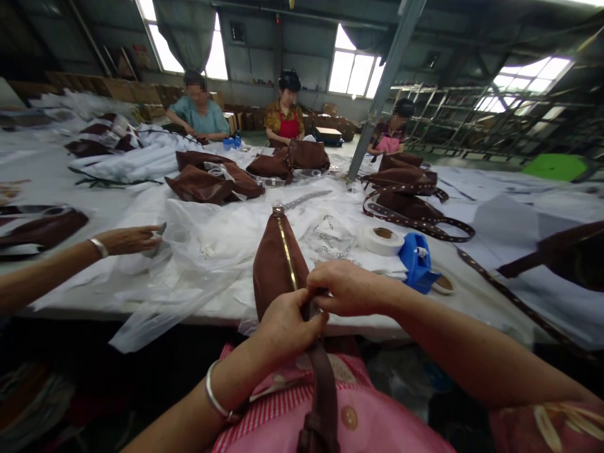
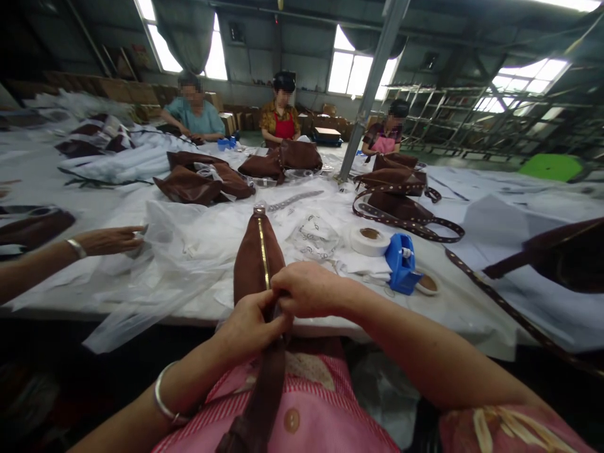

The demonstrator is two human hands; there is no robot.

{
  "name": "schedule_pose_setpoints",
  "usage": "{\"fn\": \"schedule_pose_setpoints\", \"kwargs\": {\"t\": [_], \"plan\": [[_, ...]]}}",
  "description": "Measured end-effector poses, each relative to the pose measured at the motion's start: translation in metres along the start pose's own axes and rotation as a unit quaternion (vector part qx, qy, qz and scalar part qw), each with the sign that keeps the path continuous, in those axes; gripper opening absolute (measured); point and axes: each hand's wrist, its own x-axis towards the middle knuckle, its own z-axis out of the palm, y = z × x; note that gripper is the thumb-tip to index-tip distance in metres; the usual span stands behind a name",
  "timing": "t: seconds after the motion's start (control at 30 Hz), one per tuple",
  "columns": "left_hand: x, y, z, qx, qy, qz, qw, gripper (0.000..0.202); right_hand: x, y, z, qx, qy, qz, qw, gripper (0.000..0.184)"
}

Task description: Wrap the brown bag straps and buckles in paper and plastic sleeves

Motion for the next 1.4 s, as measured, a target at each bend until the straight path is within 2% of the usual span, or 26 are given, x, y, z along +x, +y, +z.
{"fn": "schedule_pose_setpoints", "kwargs": {"t": [0.1, 0.23, 0.33, 0.53, 0.6, 0.73, 0.8, 0.9, 1.0, 1.1, 1.17, 1.23, 1.4], "plan": [[-0.002, -0.002, -0.003, 0.021, 0.017, -0.007, 1.000, 0.020, -0.001, 0.010, 0.003, 0.042, 0.029, 0.007, 0.999, 0.010], [-0.010, -0.006, -0.010, -0.072, -0.017, -0.018, 0.997, 0.026, -0.005, 0.026, 0.011, 0.100, 0.038, 0.003, 0.994, 0.009], [-0.013, -0.009, -0.011, -0.107, -0.008, -0.033, 0.994, 0.025, -0.008, 0.030, 0.014, 0.117, 0.028, -0.023, 0.992, 0.008], [-0.011, -0.010, -0.006, -0.080, 0.004, -0.006, 0.997, 0.023, -0.010, 0.013, 0.010, 0.033, 0.015, -0.103, 0.994, 0.017], [-0.011, -0.010, -0.005, -0.070, 0.007, 0.004, 0.998, 0.024, -0.008, 0.008, 0.013, 0.006, 0.014, -0.118, 0.993, 0.008], [-0.011, -0.013, -0.005, -0.073, -0.006, -0.006, 0.997, 0.025, -0.004, 0.006, 0.027, -0.061, 0.047, -0.128, 0.989, 0.012], [-0.011, -0.015, -0.007, -0.068, -0.017, -0.013, 0.997, 0.027, -0.004, 0.007, 0.032, -0.096, 0.071, -0.168, 0.979, 0.011], [-0.011, -0.016, -0.012, -0.072, -0.037, -0.011, 0.997, 0.022, -0.008, 0.007, 0.036, -0.152, 0.131, -0.243, 0.949, 0.019], [-0.009, -0.017, -0.015, -0.118, -0.091, 0.003, 0.989, 0.022, -0.015, 0.009, 0.037, -0.198, 0.200, -0.298, 0.912, 0.024], [-0.007, -0.022, -0.014, -0.245, -0.137, -0.027, 0.959, 0.026, -0.019, 0.014, 0.041, -0.219, 0.267, -0.326, 0.880, 0.022], [-0.008, -0.026, -0.012, -0.341, -0.139, -0.058, 0.928, 0.031, -0.021, 0.019, 0.045, -0.221, 0.295, -0.334, 0.867, 0.021], [-0.009, -0.028, -0.010, -0.378, -0.127, -0.073, 0.914, 0.035, -0.022, 0.022, 0.050, -0.225, 0.311, -0.335, 0.860, 0.021], [-0.011, -0.020, -0.009, -0.290, -0.100, -0.078, 0.949, 0.037, -0.029, 0.024, 0.061, -0.218, 0.328, -0.322, 0.861, 0.016]]}}
